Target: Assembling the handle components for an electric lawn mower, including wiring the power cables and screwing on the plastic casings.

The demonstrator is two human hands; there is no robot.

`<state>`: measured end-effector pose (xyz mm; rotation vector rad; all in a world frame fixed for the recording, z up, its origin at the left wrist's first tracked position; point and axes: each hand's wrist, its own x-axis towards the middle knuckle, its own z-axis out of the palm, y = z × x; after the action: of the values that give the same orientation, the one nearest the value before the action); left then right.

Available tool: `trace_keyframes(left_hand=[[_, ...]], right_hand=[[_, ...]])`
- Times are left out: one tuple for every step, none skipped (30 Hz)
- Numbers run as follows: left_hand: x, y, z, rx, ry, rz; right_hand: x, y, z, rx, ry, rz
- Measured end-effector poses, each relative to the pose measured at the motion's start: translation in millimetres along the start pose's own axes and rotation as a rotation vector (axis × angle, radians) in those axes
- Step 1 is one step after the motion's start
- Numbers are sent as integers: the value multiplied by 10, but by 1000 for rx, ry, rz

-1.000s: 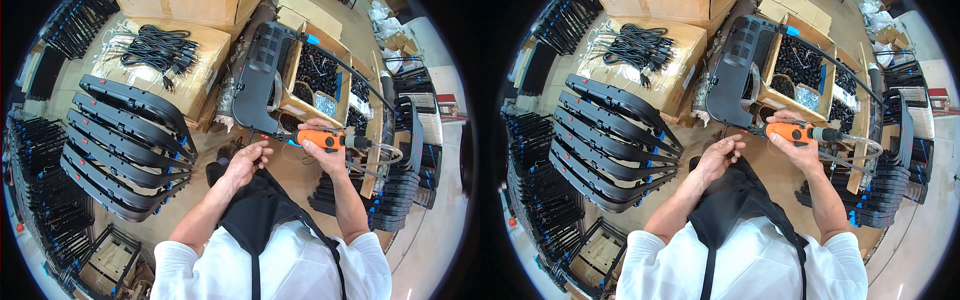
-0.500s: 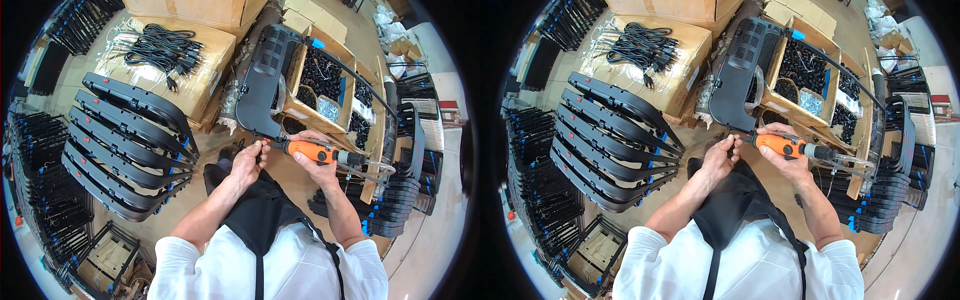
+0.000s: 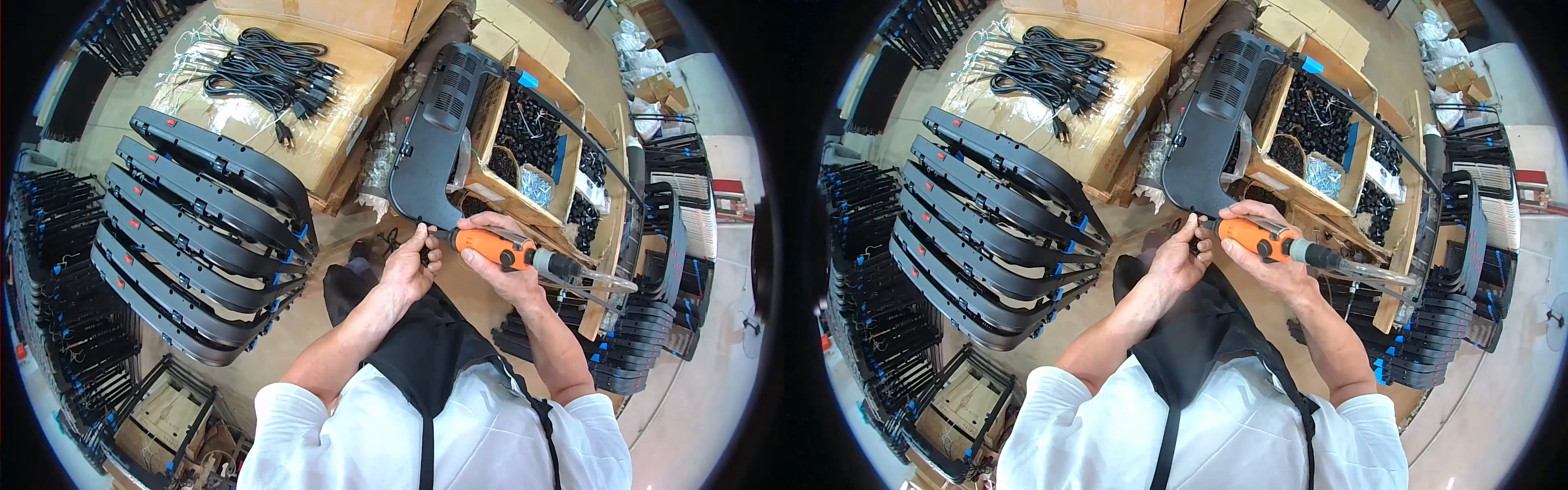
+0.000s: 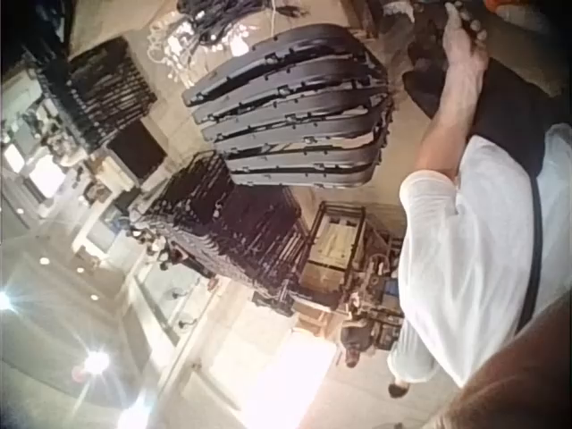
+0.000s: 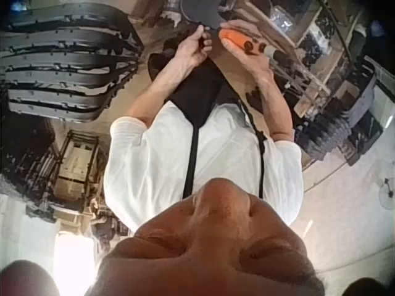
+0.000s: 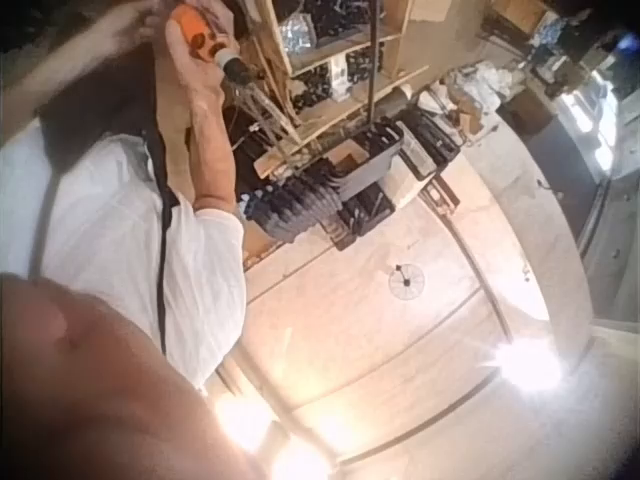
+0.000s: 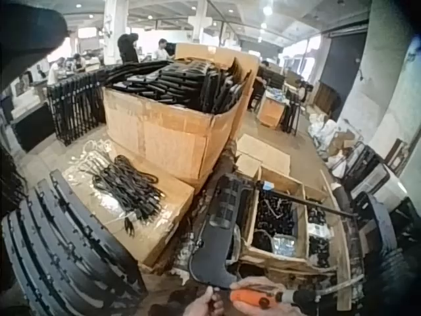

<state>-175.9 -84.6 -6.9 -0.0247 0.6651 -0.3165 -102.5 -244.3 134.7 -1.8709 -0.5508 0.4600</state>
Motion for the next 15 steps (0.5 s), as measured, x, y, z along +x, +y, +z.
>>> trace_keyframes(left_hand=[[4,4,34,-2,-1,-1],[14,3,75,30,16,28],[16,5,111,63,34,59],[17,2,115,60,33,61],[6,-8,112,105,77,77],[-9,-13,104,151,122,93],[-33,-11,96,147,123,96],[-60,-10,83,229,122,96],[-88,-15,68,311,122,95],[-100,-34,17,319,66,93],[-92,-47,-40,313,67,94],[-82,-59,-95,368,7,112],[-84,-60,-125,422,-50,133],[-87,-53,-161,416,-47,137],[-95,-39,-202,453,-70,138]], right_hand=[[28,-2,23,-3,-1,1],[58,-8,60,26,18,19],[89,-12,87,55,37,36],[132,-22,96,21,33,56],[163,-26,117,19,29,54],[190,-23,143,22,20,61],[215,-8,163,27,12,69],[248,49,167,-50,-3,30],[277,70,183,-51,-8,31],[304,75,207,-45,-23,40],[333,68,230,-39,-38,50],[360,42,238,-60,-48,39],[394,15,242,-61,-56,41],[427,-7,248,-130,-93,44],[455,-14,259,-199,-130,46]])
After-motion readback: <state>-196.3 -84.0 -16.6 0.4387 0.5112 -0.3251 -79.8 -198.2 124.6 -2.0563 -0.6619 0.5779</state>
